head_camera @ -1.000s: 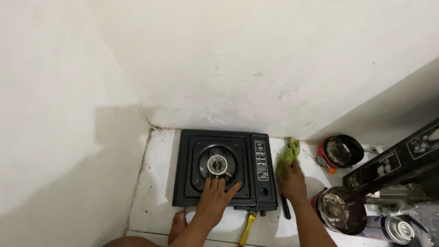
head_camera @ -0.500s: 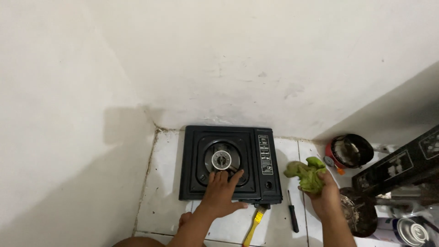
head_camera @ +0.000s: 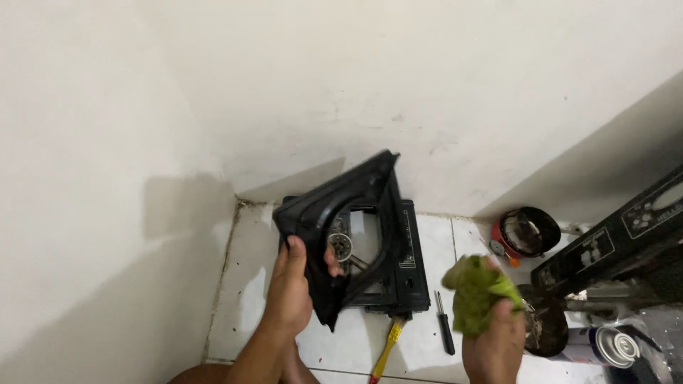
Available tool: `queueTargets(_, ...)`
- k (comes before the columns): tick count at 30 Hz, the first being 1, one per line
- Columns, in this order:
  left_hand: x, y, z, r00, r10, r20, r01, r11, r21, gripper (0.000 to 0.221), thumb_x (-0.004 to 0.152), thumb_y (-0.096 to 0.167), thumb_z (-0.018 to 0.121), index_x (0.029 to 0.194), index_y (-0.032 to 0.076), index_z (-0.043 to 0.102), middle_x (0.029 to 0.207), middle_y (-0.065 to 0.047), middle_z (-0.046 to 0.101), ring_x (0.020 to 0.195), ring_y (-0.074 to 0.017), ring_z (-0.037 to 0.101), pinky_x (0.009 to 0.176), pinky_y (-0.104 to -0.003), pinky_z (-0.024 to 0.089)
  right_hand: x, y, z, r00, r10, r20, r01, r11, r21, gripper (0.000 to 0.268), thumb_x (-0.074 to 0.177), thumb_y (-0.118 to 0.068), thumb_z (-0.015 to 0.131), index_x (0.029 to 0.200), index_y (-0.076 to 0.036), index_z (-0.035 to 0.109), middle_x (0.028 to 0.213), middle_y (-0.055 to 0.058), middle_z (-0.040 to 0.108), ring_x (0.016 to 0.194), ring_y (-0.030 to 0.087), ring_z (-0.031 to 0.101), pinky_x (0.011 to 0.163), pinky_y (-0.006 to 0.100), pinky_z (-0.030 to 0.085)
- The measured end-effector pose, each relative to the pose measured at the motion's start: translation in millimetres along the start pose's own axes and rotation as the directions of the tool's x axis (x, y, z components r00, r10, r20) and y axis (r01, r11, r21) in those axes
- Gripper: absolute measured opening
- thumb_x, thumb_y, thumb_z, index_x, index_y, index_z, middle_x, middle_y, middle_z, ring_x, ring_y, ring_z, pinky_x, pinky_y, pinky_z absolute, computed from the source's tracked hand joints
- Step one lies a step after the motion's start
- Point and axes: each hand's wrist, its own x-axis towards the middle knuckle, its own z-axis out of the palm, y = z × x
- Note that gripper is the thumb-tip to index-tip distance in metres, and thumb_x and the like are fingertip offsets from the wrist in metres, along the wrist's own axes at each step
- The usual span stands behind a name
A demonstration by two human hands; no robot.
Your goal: Cleaning the components of a portable gas stove using a brush and a cloth
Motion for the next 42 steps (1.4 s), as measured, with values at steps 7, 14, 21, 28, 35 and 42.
queueTargets(7,-12.9,-44.1,12.6,0.980,-0.200,-0.017,0.201,0.974,0.102,0.064,0.095,0.058,0.044,0.114,0.000,0.061,0.081,-0.012,0.064,0.067,-0.0204,0.061,0.065,-0.034,0.052,127.9,152.0,-13.8,0.838,-0.545,-0.038,0.451,0.729,-0.516,0.015,0.105,0.003,0.041,0.118,0.003,0.047,0.110,0.011,0.052,0.091,0.016,0.050,0.079,0.029,0.046)
queueTargets(14,-19.0,-48.5,-2.2,0.987,-0.124,-0.100,0.156,0.885,0.439,0.055,0.102,0.039,0.037,0.135,0.004,0.062,0.126,-0.011,0.072,0.110,-0.0195,0.066,0.098,-0.034,0.049,-8.2,25.3,106.1,0.606,-0.411,0.681,0.753,0.571,-0.325,0.049,0.096,-0.007,0.048,0.145,0.003,0.050,0.162,0.018,0.041,0.157,0.035,0.027,0.129,0.052,0.011)
queueTargets(21,-18.4,-47.4,-4.1,0.998,0.019,0.065,-0.052,0.825,0.562,0.044,0.104,0.040,0.041,0.110,0.003,0.063,0.075,-0.005,0.064,0.062,-0.0140,0.056,0.059,-0.031,0.049,-25.1,11.5,89.2,0.730,-0.373,0.573,0.654,0.623,-0.429,0.037,0.096,-0.013,0.050,0.128,0.003,0.062,0.127,0.015,0.071,0.082,0.021,0.074,0.072,0.031,0.058)
queueTargets(28,-15.5,-25.7,6.5,0.937,0.157,0.313,-0.343,0.594,0.728,0.039,0.102,0.024,0.050,0.133,0.004,0.063,0.069,-0.002,0.070,0.053,-0.0145,0.057,0.049,-0.031,0.043,15.3,-3.8,58.0,0.836,-0.046,0.547,0.301,0.872,-0.386,0.039,0.102,-0.028,0.048,0.110,0.000,0.074,0.081,0.005,0.072,0.070,0.013,0.060,0.066,0.029,0.053)
queueTargets(35,0.9,-26.6,0.0,0.998,0.018,0.062,-0.049,0.833,0.551,0.042,0.104,0.040,0.043,0.110,0.003,0.063,0.072,-0.005,0.063,0.057,-0.0143,0.059,0.056,-0.028,0.051,42.2,-32.9,52.8,0.978,-0.111,-0.177,0.179,0.881,0.437,0.049,0.110,-0.035,0.024,0.144,-0.006,0.045,0.133,0.011,0.058,0.119,0.020,0.062,0.110,0.038,0.055)
queueTargets(42,-9.7,-32.0,9.8,0.949,0.043,0.313,-0.180,0.887,0.425,0.044,0.105,0.037,0.045,0.119,-0.002,0.062,0.076,-0.005,0.063,0.063,-0.0135,0.058,0.058,-0.028,0.051,56.9,38.8,69.5,0.831,-0.516,0.206,0.530,0.624,-0.574,0.046,0.098,-0.014,0.057,0.144,-0.014,0.054,0.167,0.025,0.015,0.154,0.047,0.023,0.118,0.058,0.032)
